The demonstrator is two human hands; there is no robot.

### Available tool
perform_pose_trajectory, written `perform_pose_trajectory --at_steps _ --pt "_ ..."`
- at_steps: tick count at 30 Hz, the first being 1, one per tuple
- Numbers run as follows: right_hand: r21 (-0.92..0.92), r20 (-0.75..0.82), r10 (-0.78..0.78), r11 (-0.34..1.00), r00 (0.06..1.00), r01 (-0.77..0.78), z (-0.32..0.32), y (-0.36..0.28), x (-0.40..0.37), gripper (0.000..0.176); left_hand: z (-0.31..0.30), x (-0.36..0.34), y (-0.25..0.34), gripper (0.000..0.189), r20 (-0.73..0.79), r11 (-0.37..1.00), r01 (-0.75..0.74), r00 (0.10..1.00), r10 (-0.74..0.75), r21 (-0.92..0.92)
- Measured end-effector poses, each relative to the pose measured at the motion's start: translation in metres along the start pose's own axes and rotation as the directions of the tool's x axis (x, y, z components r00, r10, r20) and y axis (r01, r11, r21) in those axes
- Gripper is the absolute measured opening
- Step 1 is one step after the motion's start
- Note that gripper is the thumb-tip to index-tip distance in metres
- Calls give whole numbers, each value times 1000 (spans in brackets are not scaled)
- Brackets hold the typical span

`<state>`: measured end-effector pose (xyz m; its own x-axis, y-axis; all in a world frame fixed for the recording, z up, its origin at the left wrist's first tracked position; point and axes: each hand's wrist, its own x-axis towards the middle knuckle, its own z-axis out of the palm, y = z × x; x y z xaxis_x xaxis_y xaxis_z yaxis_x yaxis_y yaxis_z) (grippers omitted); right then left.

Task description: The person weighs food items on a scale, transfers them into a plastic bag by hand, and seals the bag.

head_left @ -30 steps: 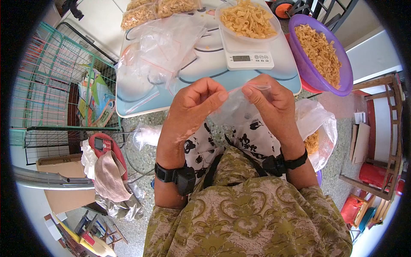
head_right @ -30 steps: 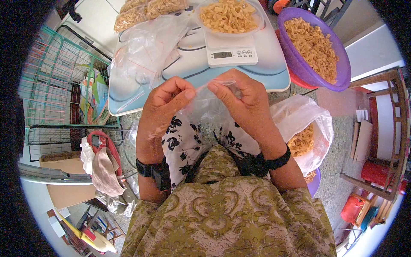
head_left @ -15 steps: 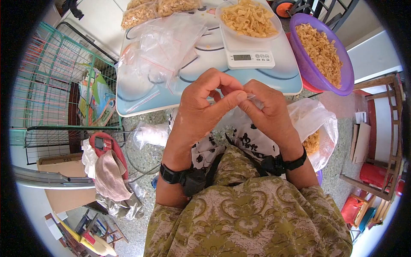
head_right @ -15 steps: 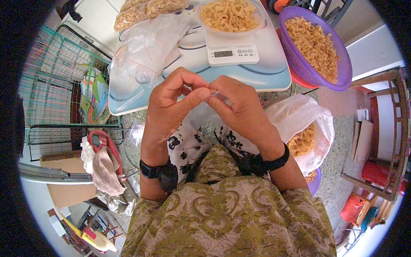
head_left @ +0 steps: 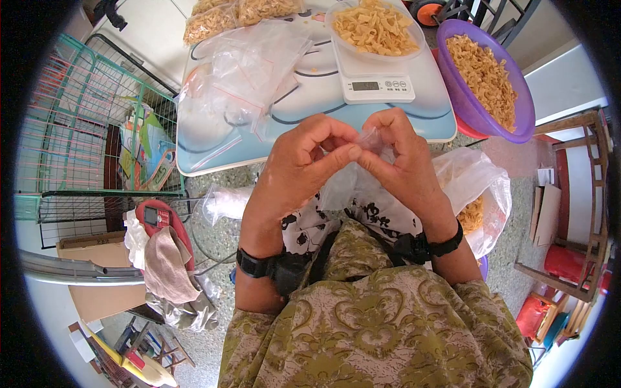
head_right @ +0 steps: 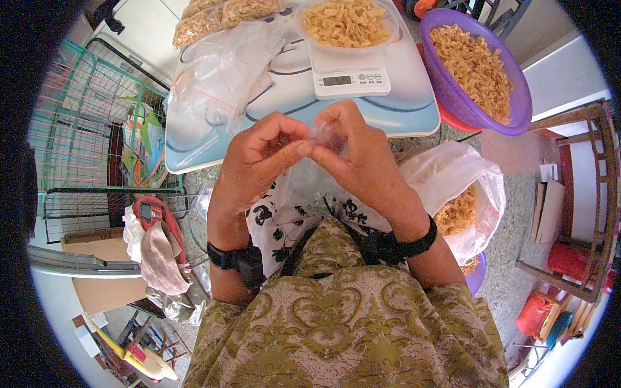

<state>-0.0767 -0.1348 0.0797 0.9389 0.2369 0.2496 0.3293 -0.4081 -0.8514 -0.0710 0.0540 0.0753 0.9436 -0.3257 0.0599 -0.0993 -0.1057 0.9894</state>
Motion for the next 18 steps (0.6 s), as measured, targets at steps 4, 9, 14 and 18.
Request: perform_pose_trajectory --at_steps 4,9,14,18 --pt "-25 -36 -29 999 999 28 1 5 1 41 -5 -3 12 20 47 980 184 982 -181 -71" --pt "9 -68 -93 996 993 94 5 11 3 42 -2 -1 2 20 -34 977 128 990 -136 -173" --pt "-289 -325 -393 907 860 305 -1 4 10 37 -1 -1 8 16 -177 963 112 971 -158 -244" --pt "-352 -353 -473 867 807 354 -6 -4 5 29 -1 1 8 14 -246 969 82 959 -141 -234"
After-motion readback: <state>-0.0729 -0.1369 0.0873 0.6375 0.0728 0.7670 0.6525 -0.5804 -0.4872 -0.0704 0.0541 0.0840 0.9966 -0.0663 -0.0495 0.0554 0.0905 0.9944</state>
